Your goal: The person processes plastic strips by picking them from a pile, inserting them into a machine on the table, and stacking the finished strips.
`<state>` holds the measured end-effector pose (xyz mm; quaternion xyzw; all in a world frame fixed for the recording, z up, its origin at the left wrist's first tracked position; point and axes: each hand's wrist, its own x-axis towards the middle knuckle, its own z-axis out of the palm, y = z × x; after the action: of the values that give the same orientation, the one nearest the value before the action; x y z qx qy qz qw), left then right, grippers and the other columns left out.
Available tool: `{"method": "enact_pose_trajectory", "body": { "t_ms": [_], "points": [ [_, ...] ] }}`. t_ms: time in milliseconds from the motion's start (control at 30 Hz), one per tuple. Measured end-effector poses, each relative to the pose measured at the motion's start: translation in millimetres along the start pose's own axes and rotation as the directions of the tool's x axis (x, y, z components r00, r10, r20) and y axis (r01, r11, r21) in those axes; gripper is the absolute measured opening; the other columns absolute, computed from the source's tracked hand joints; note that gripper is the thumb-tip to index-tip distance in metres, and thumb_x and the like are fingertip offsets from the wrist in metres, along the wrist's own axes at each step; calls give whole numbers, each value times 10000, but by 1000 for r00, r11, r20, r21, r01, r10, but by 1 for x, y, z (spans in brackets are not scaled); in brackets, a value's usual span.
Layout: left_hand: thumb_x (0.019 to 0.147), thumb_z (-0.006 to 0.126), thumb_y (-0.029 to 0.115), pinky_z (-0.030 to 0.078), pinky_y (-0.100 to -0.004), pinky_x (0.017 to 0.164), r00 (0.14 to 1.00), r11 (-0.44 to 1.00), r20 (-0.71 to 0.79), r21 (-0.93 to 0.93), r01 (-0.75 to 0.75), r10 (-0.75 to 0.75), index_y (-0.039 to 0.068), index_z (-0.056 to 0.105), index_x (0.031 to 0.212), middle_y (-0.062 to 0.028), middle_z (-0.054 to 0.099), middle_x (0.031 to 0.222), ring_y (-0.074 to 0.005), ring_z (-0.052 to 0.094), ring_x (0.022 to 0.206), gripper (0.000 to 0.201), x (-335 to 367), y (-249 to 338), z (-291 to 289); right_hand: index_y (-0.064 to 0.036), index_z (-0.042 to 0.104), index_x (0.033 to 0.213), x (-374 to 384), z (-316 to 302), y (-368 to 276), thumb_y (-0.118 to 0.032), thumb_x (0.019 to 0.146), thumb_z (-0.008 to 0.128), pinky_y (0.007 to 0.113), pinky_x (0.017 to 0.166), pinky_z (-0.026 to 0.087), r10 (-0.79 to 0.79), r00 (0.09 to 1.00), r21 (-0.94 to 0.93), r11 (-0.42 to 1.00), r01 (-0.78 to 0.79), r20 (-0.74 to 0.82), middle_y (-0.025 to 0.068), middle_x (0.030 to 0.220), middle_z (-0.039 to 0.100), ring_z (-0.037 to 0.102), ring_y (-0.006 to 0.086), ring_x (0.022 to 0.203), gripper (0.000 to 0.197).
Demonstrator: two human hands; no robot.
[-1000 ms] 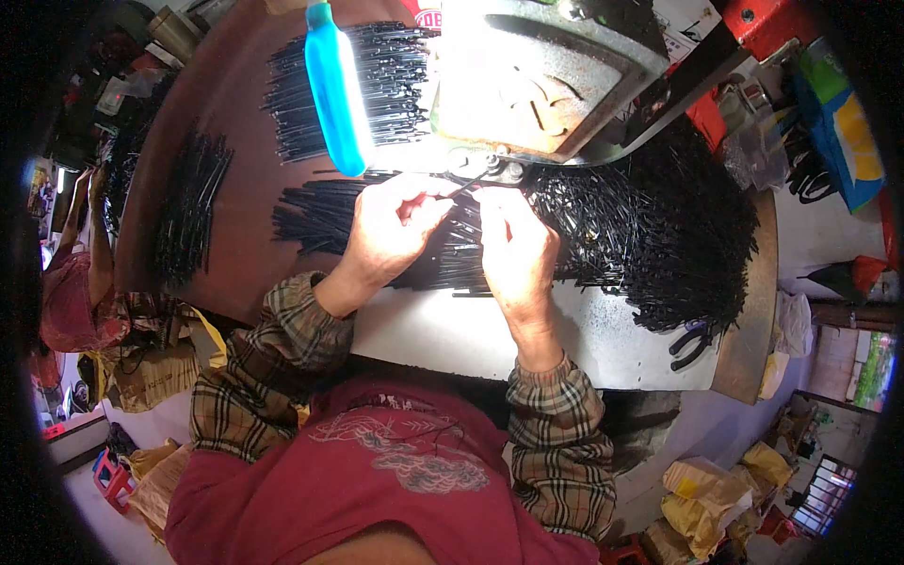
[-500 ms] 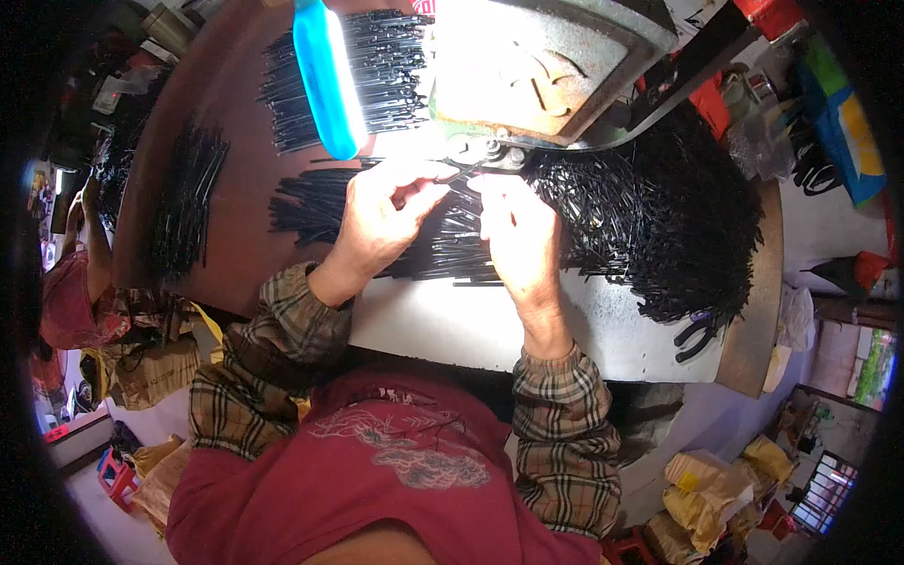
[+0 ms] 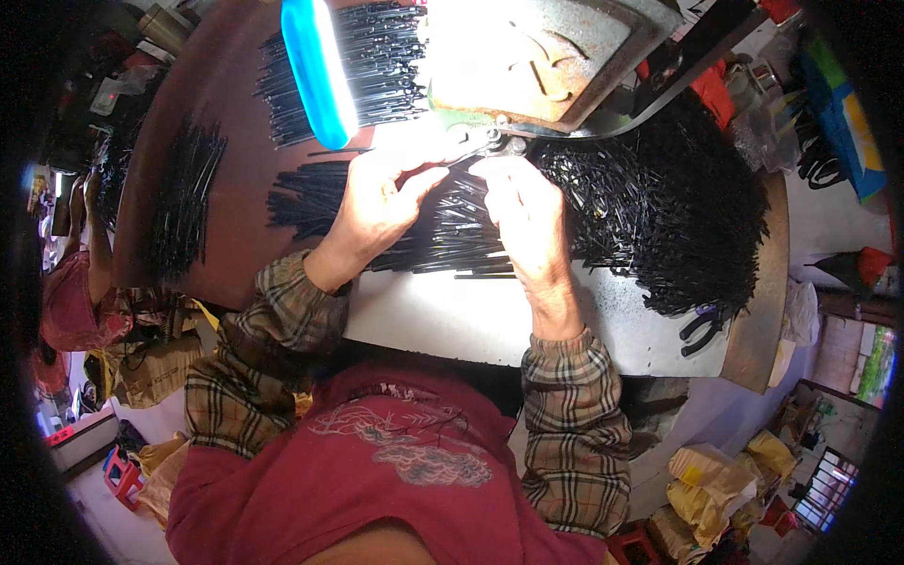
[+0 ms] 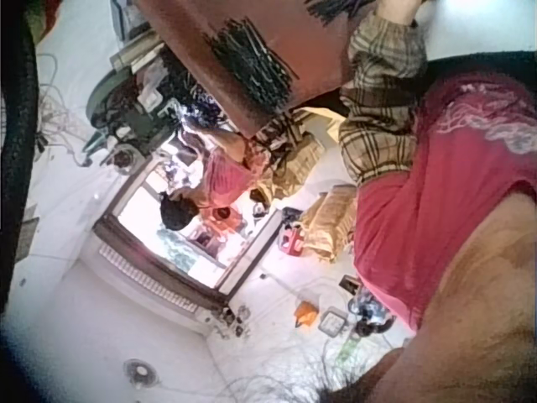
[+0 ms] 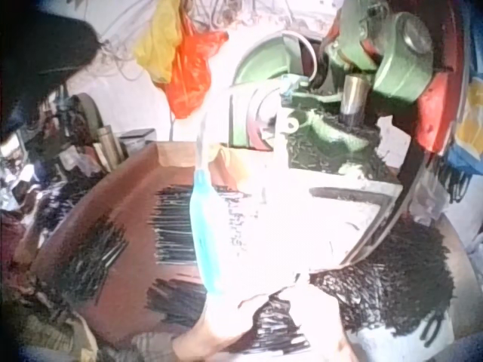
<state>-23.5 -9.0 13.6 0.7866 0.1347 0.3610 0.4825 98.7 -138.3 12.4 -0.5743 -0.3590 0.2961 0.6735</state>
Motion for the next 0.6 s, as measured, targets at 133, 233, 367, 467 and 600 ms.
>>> {"method": "enact_pose_trajectory", "body": {
  "t_ms": [133, 233, 367, 467, 600],
  "points": [
    [811, 640, -39, 491, -280, 816, 999, 997, 14, 68, -43, 43, -9, 680, 1020, -108, 672, 938, -153, 614, 883, 215, 6, -9, 2, 11, 625, 967, 4, -8, -1, -125, 940, 528, 168, 506, 298, 31, 997, 59, 998, -35, 68, -67, 699, 477, 367, 11, 584, 169],
    [808, 614, -72, 502, -281, 802, 999, 966, -10, -253, 44, -49, -16, 681, 1005, -109, 671, 963, -157, 617, 894, 217, 10, -16, 5, 10, 628, 969, 12, -10, 1, -135, 941, 521, 165, 502, 295, -79, 994, -34, 996, 82, 78, -67, 698, 476, 370, 4, 593, 182],
    [786, 553, -141, 518, -269, 830, 980, 608, 58, -777, 163, -188, -17, 664, 1026, -123, 662, 992, -167, 621, 951, 292, 20, -35, 10, 9, 632, 984, 16, -8, -6, -137, 935, 523, 163, 499, 295, -12, 999, -2, 1000, 12, 45, -66, 699, 479, 371, 4, 590, 189],
    [760, 511, -175, 522, -262, 840, 987, 794, 34, -590, 148, -159, -13, 647, 1044, -124, 655, 983, -169, 628, 952, 354, 21, -32, 12, 5, 637, 996, 17, -8, -3, -143, 929, 530, 157, 487, 288, -68, 998, -30, 997, 67, -17, -68, 697, 484, 369, -3, 576, 194],
    [695, 515, -163, 520, -250, 747, 994, 996, 65, 8, -88, 87, -4, 633, 1045, -93, 636, 884, -169, 640, 833, 402, 17, -18, 2, -6, 643, 993, 17, -10, -15, -165, 923, 545, 147, 472, 278, 77, 997, 20, 997, -77, 12, -70, 697, 490, 366, -12, 562, 200]
  ]
}}
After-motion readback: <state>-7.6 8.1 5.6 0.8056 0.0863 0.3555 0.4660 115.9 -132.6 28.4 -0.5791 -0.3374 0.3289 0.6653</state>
